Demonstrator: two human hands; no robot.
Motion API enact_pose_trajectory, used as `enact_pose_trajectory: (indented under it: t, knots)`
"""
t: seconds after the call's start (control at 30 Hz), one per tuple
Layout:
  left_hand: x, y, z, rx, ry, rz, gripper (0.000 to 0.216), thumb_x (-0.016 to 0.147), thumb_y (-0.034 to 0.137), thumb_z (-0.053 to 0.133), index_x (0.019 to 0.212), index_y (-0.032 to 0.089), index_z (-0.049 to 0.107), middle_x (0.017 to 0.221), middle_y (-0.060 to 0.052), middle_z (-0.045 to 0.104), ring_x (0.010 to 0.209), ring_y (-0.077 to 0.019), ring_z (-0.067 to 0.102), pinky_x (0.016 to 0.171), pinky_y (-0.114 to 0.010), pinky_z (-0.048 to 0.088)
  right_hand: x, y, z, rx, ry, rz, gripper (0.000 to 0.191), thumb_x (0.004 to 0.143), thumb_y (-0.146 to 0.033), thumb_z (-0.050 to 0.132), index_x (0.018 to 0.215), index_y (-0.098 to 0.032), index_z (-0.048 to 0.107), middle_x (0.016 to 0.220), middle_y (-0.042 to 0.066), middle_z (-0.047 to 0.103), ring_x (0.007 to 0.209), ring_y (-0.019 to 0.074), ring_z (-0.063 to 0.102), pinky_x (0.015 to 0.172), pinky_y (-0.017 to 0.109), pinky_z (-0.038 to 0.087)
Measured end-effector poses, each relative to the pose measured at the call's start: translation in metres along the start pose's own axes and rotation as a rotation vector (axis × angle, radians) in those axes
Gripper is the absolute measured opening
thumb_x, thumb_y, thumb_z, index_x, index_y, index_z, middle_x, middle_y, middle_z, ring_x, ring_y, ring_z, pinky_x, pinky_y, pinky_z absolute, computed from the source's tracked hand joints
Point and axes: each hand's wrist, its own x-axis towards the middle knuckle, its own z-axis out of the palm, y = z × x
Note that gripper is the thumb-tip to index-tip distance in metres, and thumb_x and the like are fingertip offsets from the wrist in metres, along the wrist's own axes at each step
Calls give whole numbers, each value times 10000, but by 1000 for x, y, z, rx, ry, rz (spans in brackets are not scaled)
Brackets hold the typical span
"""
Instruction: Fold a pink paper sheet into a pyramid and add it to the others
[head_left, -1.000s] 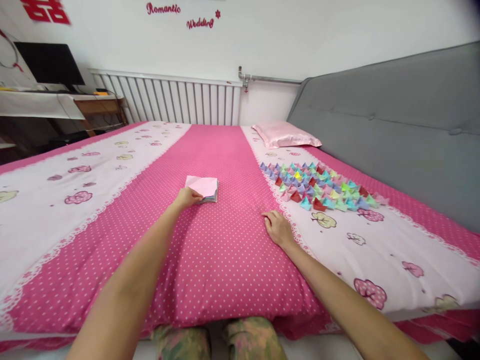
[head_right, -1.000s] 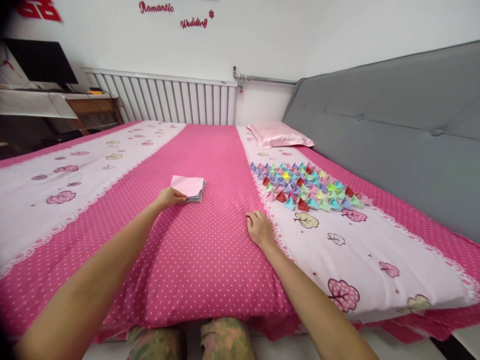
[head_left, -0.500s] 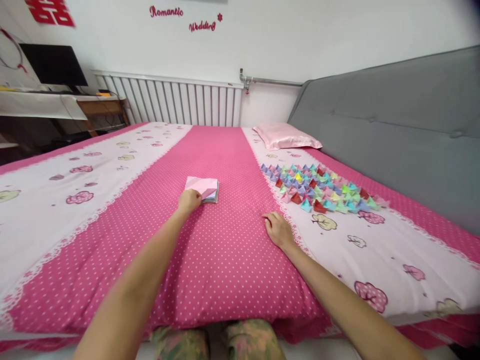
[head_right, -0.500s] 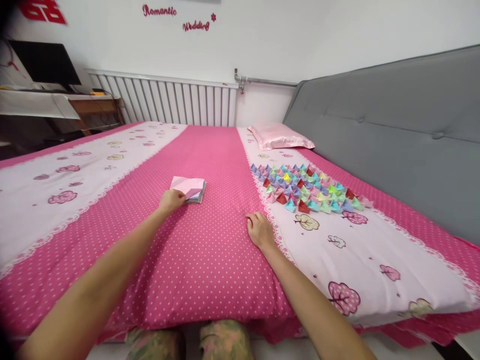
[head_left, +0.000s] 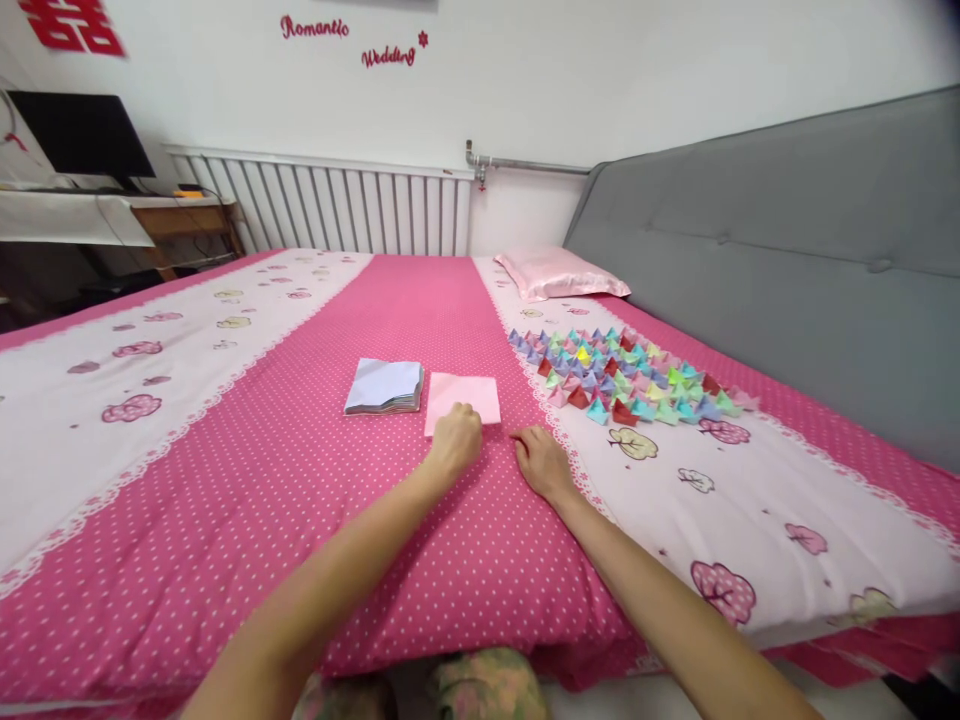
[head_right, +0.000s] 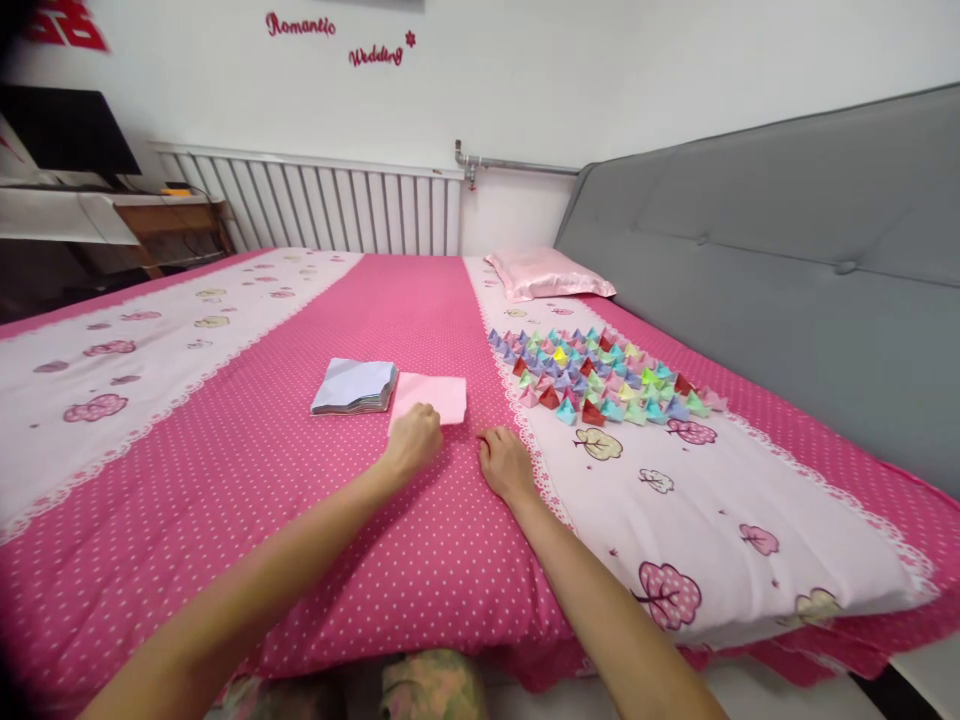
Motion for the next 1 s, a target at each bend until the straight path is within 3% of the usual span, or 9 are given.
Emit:
enact_pose_trajectory:
  t: [0.1,0.2,0.43,0.57,0.67,0.77,0.87,0.93,1.0]
  knots:
    - [-9,17,20,6,-69,38,301,775,77,365,846,97,657,836,-162,617,840,-240,579,619,-314,446,2,1,-2,69,24,7,228,822,-179,422,930,-211,620,902,48,608,869,177,545,786,287,422]
    - [-9,22,26,10,-102,34,309,805,100,351,885,103,650,856,-164,613,814,-228,597,619,-311,443,5,6,-4,136,111,74,269,808,-142,387,968,-186,598,963,73,603,917,184,542,809,299,426]
    - [-6,36,22,0,-141,12,314,808,97,352,896,86,654,877,-157,619,838,-219,602,694,-319,447,6,11,-4,256,259,237,294,771,-184,406,1009,-120,566,936,99,602,624,150,534,681,315,466]
    - [-3,30,7,-23,-123,2,269,807,174,416,807,99,675,842,-143,644,801,-222,615,719,-328,454,12,4,-23,380,276,301,305,790,-261,430,1019,-110,564,959,114,624,651,152,563,671,305,476]
    - [14,18,-2,-48,-67,-23,330,848,171,338,873,106,661,915,-143,651,876,-221,611,780,-335,450,34,-12,-39,483,222,272,330,813,-339,439,1023,-128,582,1014,120,627,838,193,588,792,348,462]
    - [35,9,10,-80,-9,-10,390,866,135,269,1127,82,555,1182,-166,565,1147,-220,485,960,-357,361,66,-38,-36,573,161,135,407,851,-393,391,1138,-149,545,1165,119,574,1073,204,524,935,364,395]
    - [42,3,41,-117,-16,38,468,831,176,381,1280,52,415,1349,-176,425,1295,-241,315,1057,-372,251,89,-60,-4,619,-97,82,503,878,-460,311,1300,-205,411,1357,85,429,1259,187,372,1023,360,316]
    - [40,0,63,-134,-25,28,520,814,178,400,1319,56,366,1392,-174,366,1322,-269,259,1074,-416,211,95,-66,24,528,-282,107,575,886,-498,244,1354,-176,337,1406,91,363,1314,185,286,1069,362,244]
    - [36,-3,77,-147,-47,20,548,796,176,418,1333,82,355,1402,-159,356,1327,-276,248,1077,-447,192,93,-62,46,486,-330,107,605,883,-507,247,1362,-146,327,1422,101,332,1335,203,237,1100,386,155]
